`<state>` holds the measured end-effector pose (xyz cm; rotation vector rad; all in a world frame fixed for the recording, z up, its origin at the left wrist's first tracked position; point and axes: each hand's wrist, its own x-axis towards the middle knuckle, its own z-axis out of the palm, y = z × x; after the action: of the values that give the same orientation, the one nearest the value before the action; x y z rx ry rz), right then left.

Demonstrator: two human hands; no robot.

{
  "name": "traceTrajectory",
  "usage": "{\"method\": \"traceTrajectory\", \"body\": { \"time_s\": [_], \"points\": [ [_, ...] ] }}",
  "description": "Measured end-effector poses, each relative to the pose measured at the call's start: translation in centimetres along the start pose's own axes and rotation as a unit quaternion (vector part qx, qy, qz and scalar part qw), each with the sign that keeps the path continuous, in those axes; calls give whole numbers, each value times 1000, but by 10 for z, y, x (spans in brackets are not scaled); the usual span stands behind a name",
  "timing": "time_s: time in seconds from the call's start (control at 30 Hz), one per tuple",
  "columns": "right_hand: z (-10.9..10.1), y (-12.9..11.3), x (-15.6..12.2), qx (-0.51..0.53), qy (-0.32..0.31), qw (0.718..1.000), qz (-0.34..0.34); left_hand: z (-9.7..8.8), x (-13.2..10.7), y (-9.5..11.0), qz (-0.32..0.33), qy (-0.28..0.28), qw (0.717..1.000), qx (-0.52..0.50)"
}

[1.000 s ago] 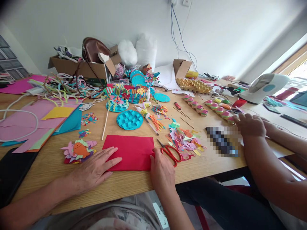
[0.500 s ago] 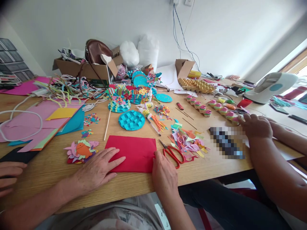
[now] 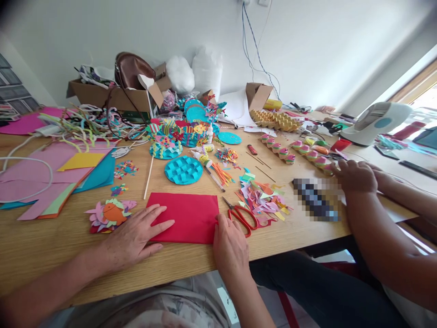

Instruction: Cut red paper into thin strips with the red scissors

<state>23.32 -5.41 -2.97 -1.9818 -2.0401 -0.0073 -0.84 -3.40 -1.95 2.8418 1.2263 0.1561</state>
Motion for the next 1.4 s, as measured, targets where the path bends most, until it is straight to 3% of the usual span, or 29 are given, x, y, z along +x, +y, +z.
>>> {"method": "traceTrajectory", "body": {
  "time_s": [0.6,0.7,0.8,0.87,0.93,1.1,1.4],
  "points": [
    [-6,1,-5,-46,-18,998,40,16,-5,6,3,39,999,31],
    [-7,4,-10,-32,24,999,1,16,-5,6,3,44,998,36],
    [-7,-5,-17,13,55,993,-101,17,-5,7,4,49,998,41],
    [-6,-19,-21,46,34,983,-177,17,-5,7,5,52,998,45],
    [-4,-34,-26,69,-26,974,-216,18,-5,7,4,56,997,47],
    [-1,-48,-31,90,-129,962,-222,17,-4,8,-3,57,997,45],
    [-1,-43,-32,96,-143,960,-221,12,-20,27,-6,59,997,53]
  ]
}}
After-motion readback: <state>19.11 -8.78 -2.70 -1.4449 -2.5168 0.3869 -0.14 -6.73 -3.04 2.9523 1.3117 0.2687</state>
